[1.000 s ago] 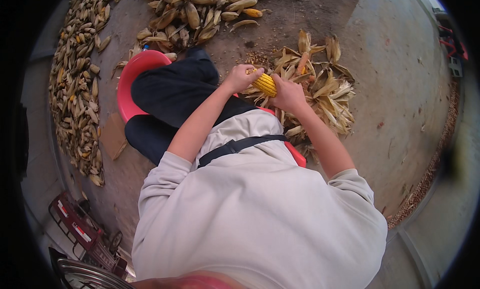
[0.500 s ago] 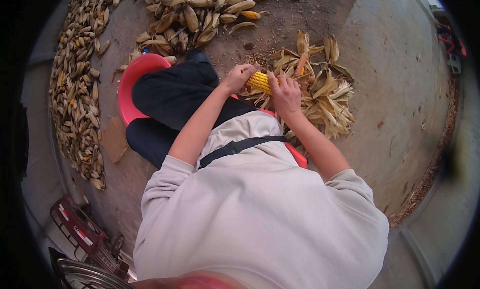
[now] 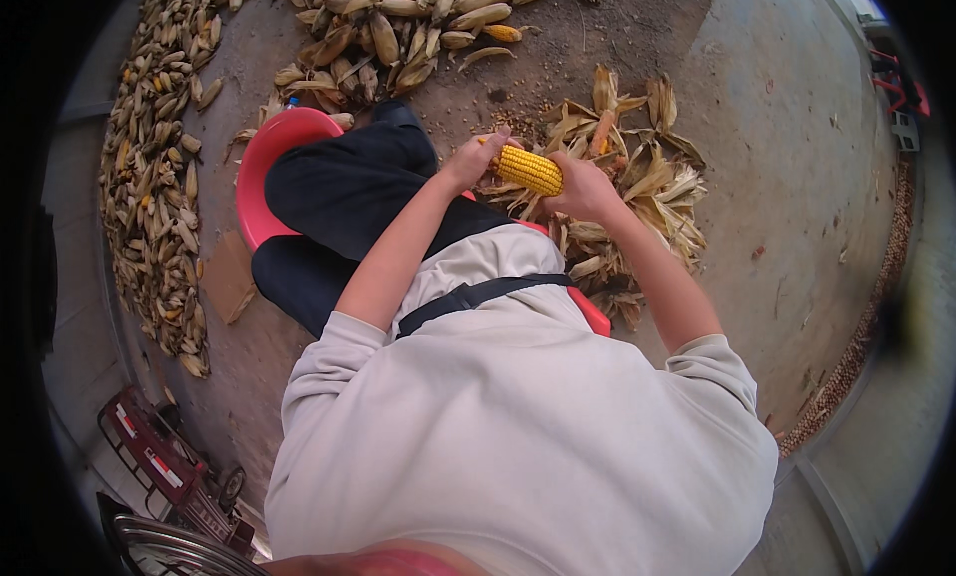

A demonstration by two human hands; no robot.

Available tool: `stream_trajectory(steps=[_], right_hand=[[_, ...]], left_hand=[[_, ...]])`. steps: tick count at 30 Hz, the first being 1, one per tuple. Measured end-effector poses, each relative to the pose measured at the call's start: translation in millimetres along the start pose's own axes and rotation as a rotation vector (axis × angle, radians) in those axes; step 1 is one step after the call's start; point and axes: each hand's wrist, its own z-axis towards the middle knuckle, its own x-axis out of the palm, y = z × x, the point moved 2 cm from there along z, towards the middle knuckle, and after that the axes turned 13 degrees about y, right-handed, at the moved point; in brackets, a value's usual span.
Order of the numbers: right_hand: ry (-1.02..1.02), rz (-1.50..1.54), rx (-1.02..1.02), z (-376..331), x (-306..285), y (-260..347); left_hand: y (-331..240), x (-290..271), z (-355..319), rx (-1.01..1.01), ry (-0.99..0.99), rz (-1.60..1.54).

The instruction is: The person sits on a red stool and shucks corn cobs by hand, removing kernels into a pink basin. They peel back the husks and pull the kernels off the cob, collecting them in the basin while discarding the husks and cobs onto the floor.

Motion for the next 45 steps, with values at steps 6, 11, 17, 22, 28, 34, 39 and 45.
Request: stream_trajectory(steps=[6, 11, 17, 22, 28, 34, 39, 45], right_hand=[[-0.398, -0.191, 0.034, -2.3, 32.7, 11.2], [-0.561, -0.321, 0.004, -6.5, 36.1, 16.0], [-0.654, -0.408, -0.010, -7.3, 38.5, 11.4], [-0.310, 0.048, -0.001, 1.6, 36.3, 13.4], [0.090, 0.460, -0.062, 3.0, 10.8, 4.2], [-0.474, -0.159, 0.056, 0.2, 18.1, 9.6], [-0.603, -0.316, 0.001, -1.7, 28.9, 16.5], [-0.655, -0.263, -0.015, -5.2, 32.4, 19.0]], left_hand=[[34.8, -10.7, 16.8, 0.162, -0.244, 0.324], [27.0, -14.3, 11.0, 0.057, -0.089, -0.030], [-8.6, 3.4, -6.5, -0.034, 0.005, -0.226], [23.1, -9.2, 8.7, 0.315, -0.227, 0.318], [4.7, -5.1, 1.9, 0.250, -0.063, -0.133], [10.3, -8.4, 3.3, 0.012, -0.084, -0.686], [10.3, -1.6, 6.0, 0.141, -0.061, -0.026], [12.2, -8.4, 1.9, 0.332, -0.138, 0.241]])
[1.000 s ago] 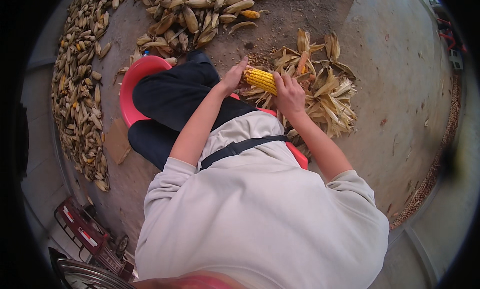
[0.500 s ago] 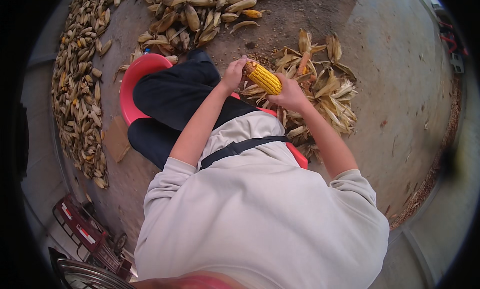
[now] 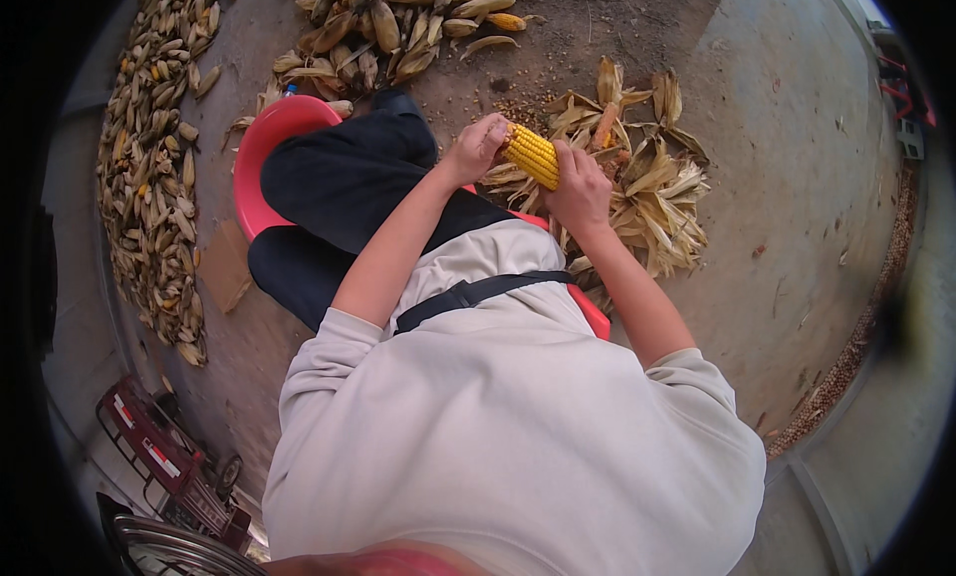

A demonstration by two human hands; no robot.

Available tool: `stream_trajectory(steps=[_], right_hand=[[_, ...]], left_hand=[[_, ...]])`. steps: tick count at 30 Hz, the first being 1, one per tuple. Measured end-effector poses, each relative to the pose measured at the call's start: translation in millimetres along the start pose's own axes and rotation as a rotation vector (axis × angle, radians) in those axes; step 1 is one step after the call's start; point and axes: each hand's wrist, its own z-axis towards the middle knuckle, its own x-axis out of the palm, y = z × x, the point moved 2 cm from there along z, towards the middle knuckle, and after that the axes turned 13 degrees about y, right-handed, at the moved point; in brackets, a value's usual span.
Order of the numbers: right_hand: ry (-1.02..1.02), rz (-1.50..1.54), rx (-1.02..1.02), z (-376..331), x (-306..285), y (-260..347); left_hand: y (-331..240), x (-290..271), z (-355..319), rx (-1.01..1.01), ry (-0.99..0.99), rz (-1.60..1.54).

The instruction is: The person sits on a red stool and shucks corn cobs by hand, removing kernels into a pink basin. They peel back the husks and pull the kernels off the cob, collecting them in the basin while discarding the husks and cobs onto the floor.

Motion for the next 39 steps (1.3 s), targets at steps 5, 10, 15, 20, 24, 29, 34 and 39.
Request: stream_trajectory(steps=[5, 10, 15, 20, 24, 29, 34, 39], right_hand=[[-0.057, -0.125, -0.065, 4.5, -2.0, -10.0], [-0.084, -0.179, -0.133, 3.5, -1.2, -10.0], [-0.088, -0.127, -0.115, 6.2, 1.7, -6.7], [-0.136, -0.258, -0.088, 10.8, -9.0, -16.8], [-0.057, -0.066, 0.003, 16.5, -20.2, -15.0], [0.698, 1.481, 0.516, 12.7, 9.6, -41.7], [0.954, 2.020, 0.423, 0.2, 0.2, -29.0], [1.064, 2.201, 0.302, -3.0, 1.7, -28.6]], left_hand=[[2.1, 4.6, -0.9, -0.162, 0.126, -0.497], [-0.2, 3.2, 4.6, -0.112, 0.037, -0.058], [15.7, -0.1, 6.2, -0.022, -0.064, -0.381], [15.5, -13.9, 5.9, -0.262, -0.285, -0.174], [6.8, -4.1, 4.9, -0.017, -0.196, 0.449], [-12.2, -6.0, 5.1, 0.028, 0.162, -0.933], [-17.0, -8.5, -0.4, 0.037, 0.212, -0.794], [-20.1, -6.4, 0.5, 0.066, 0.286, -0.803]])
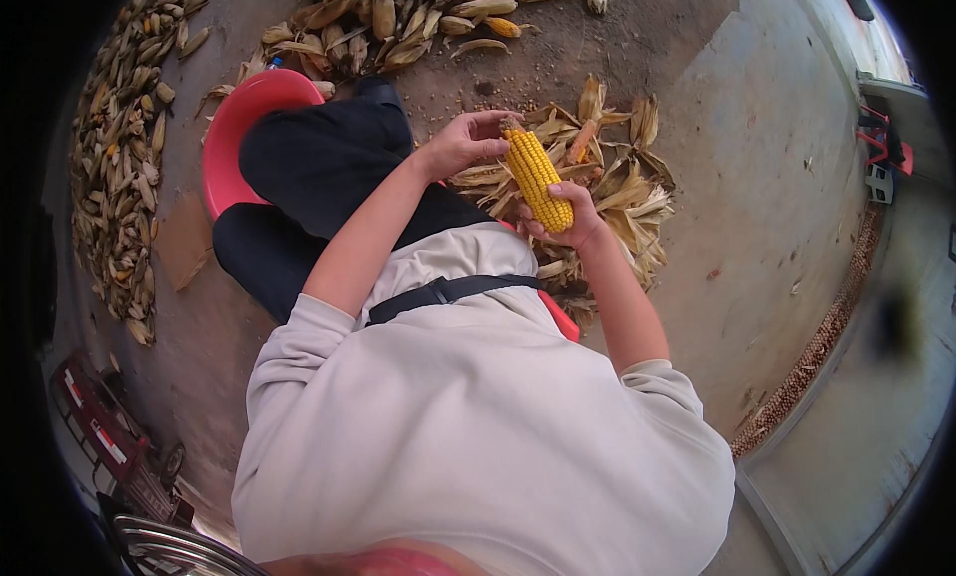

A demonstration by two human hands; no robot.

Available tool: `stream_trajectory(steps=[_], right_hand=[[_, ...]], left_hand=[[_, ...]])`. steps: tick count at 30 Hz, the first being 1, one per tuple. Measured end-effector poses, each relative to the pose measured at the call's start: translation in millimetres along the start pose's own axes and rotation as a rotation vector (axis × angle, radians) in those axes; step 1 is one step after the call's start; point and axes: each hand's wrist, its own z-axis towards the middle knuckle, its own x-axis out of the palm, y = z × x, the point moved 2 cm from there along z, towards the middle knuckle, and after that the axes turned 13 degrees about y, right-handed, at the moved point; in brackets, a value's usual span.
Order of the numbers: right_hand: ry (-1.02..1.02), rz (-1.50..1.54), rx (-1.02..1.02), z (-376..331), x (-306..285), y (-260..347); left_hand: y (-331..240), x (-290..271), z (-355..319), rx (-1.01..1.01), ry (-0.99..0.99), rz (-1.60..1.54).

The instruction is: The person sits on a red stool and shucks corn cobs by hand, removing kernels into a pink basin. They peel back the husks and pull the kernels off the cob, collecting them in the basin while discarding the husks and cobs onto the floor.

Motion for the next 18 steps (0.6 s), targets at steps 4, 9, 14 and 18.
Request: stream_trajectory(steps=[4, 9, 14, 18], right_hand=[[0.025, -0.012, 0.050, 0.9, -2.0, -1.7], [-0.073, -0.101, 0.084, 6.0, 0.4, -4.7], [-0.100, -0.217, 0.106, 11.4, -4.3, -12.2], [-0.032, -0.104, 0.048, 6.7, -5.0, -10.6]], left_hand=[[0.6, -1.0, -1.9, -0.033, -0.040, 0.042], [0.0, 0.3, -0.3, -0.107, -0.164, 0.198], [13.2, -12.7, 1.6, -0.112, -0.160, 0.325], [-2.1, 6.0, -1.5, -0.077, -0.068, 0.103]])
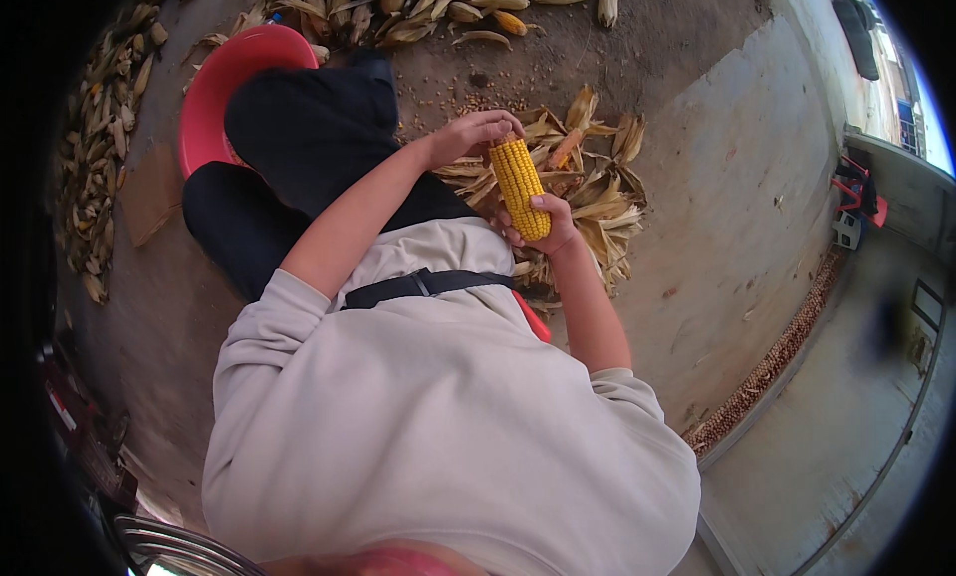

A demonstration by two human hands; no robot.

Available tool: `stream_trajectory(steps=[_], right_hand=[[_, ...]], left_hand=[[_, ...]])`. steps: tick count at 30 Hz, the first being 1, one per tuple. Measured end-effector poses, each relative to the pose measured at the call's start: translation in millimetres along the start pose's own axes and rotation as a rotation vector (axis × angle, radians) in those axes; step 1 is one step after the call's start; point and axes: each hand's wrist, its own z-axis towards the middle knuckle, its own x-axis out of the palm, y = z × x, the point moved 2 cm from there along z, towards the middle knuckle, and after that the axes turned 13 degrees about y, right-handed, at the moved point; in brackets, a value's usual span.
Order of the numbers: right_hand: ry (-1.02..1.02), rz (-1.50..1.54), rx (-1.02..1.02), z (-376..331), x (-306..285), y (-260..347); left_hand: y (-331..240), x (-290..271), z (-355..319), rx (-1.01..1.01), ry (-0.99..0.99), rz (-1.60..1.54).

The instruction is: The person sits on a red stool and shucks corn cobs by hand, removing kernels into a pink basin. They peel back the husks and pull the kernels off the cob, collecting them in the basin while discarding the husks and cobs onto the floor.

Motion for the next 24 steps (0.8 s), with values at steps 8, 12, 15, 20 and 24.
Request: stream_trajectory(steps=[8, 12, 15, 20, 24], right_hand=[[0.238, 0.222, -0.070, 3.0, -5.0, -3.5], [0.188, 0.220, -0.139, 7.1, -9.4, -0.9], [0.117, 0.250, -0.117, 7.6, -5.3, 3.9], [-0.005, 0.204, -0.014, 21.7, 25.4, 12.8], [-0.118, 0.095, -0.029, 32.7, 51.2, 18.1]], left_hand=[[13.5, -10.3, 8.5, -0.012, 0.007, 0.148], [19.9, -16.4, 12.9, 0.186, -0.166, 0.034], [-4.5, -4.5, 0.3, 0.002, -0.139, 0.137], [2.5, -3.5, -1.0, -0.060, -0.155, 0.210], [-0.3, -1.4, -1.5, -0.027, -0.211, -0.140]])
